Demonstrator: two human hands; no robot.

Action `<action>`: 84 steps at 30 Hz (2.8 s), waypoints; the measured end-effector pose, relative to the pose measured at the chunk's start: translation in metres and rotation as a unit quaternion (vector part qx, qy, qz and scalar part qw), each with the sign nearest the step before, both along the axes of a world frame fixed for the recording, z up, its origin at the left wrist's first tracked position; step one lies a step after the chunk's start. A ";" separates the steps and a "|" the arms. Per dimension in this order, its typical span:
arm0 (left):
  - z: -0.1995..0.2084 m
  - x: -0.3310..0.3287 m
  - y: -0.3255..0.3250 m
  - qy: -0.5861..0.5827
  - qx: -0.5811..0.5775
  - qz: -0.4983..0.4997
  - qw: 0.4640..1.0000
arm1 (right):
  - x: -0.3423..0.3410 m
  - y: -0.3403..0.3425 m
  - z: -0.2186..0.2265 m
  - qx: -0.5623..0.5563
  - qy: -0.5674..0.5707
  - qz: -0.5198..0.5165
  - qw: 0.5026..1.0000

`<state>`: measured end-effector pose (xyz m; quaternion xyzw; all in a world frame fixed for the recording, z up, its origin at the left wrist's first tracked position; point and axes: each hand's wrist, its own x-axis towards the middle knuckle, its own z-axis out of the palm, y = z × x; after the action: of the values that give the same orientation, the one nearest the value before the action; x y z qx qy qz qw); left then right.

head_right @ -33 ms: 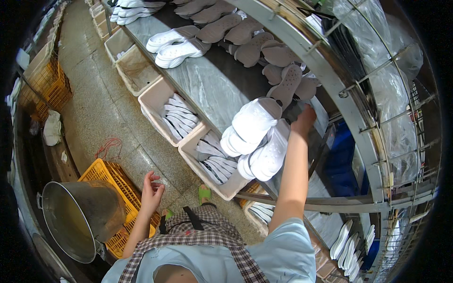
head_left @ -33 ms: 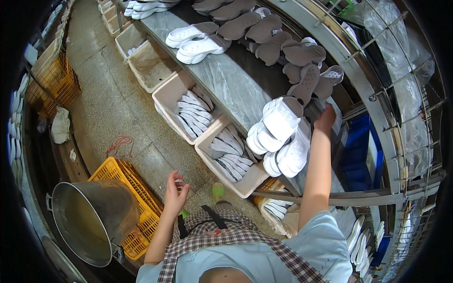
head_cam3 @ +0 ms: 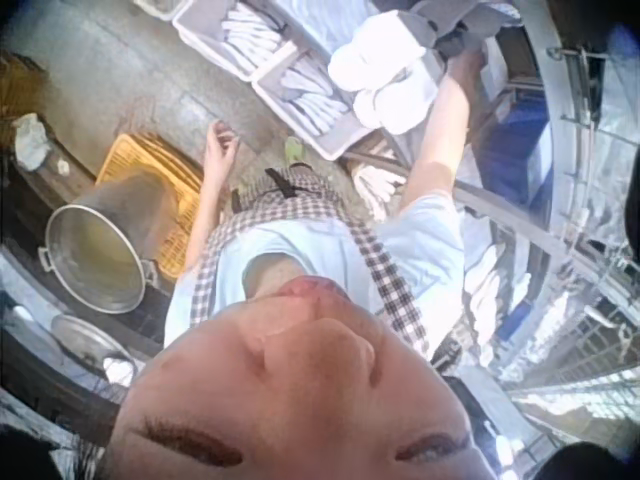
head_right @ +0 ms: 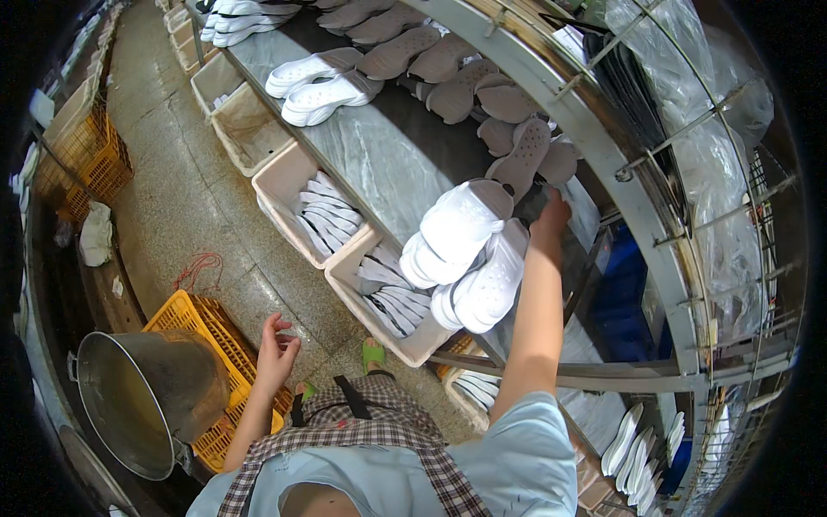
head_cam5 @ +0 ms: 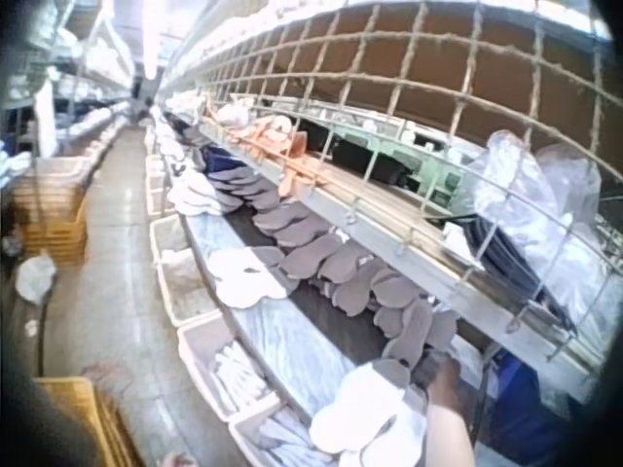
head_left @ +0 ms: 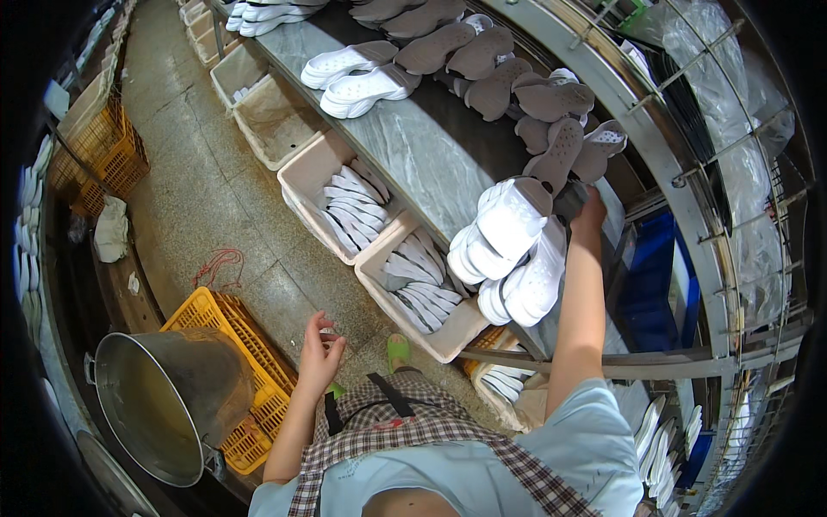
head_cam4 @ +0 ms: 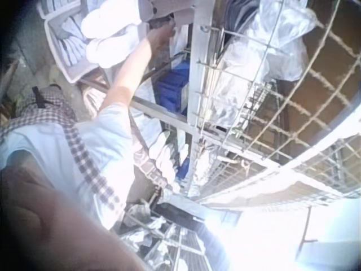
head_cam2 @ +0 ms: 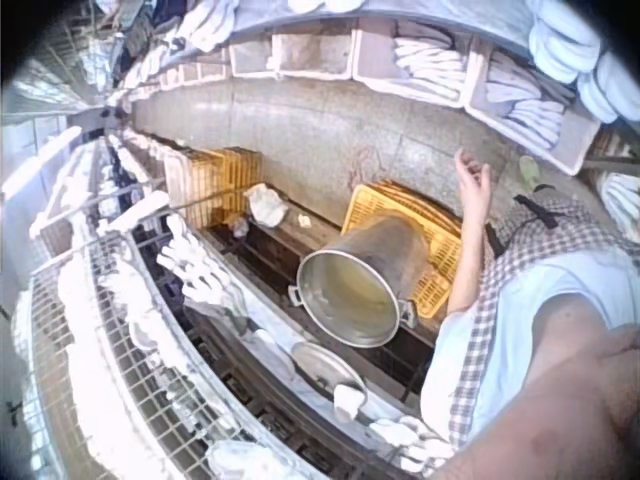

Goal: The person repeatedly picks up white slipper-style shoes from a table and bins, turns them over to inspect the soles, and places them into a large fabric-lined bin. The person also moves slippers between bins and stacks them on the table.

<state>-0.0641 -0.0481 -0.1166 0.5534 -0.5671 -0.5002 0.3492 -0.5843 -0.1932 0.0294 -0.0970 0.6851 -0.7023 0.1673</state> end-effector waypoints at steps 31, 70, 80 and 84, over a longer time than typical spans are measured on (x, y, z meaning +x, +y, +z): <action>-0.025 -0.044 -0.016 -0.109 0.091 -0.022 0.990 | -0.125 -0.071 -0.076 0.071 0.229 0.116 0.964; -0.054 -0.052 0.007 -0.217 0.118 -0.063 0.967 | -0.146 -0.140 -0.090 -0.042 -0.214 0.168 0.961; -0.020 -0.018 0.000 -0.198 0.047 -0.087 0.975 | -0.071 -0.089 0.008 -0.089 -0.516 0.290 0.801; 0.001 0.000 -0.007 -0.173 0.025 -0.077 0.982 | -0.006 -0.029 0.039 -0.125 -0.540 0.336 0.762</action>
<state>-0.0636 -0.0553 -0.1161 0.5944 -0.6476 -0.4362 0.1924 -0.5907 -0.2225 0.0687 0.0542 0.3108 -0.6170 0.7210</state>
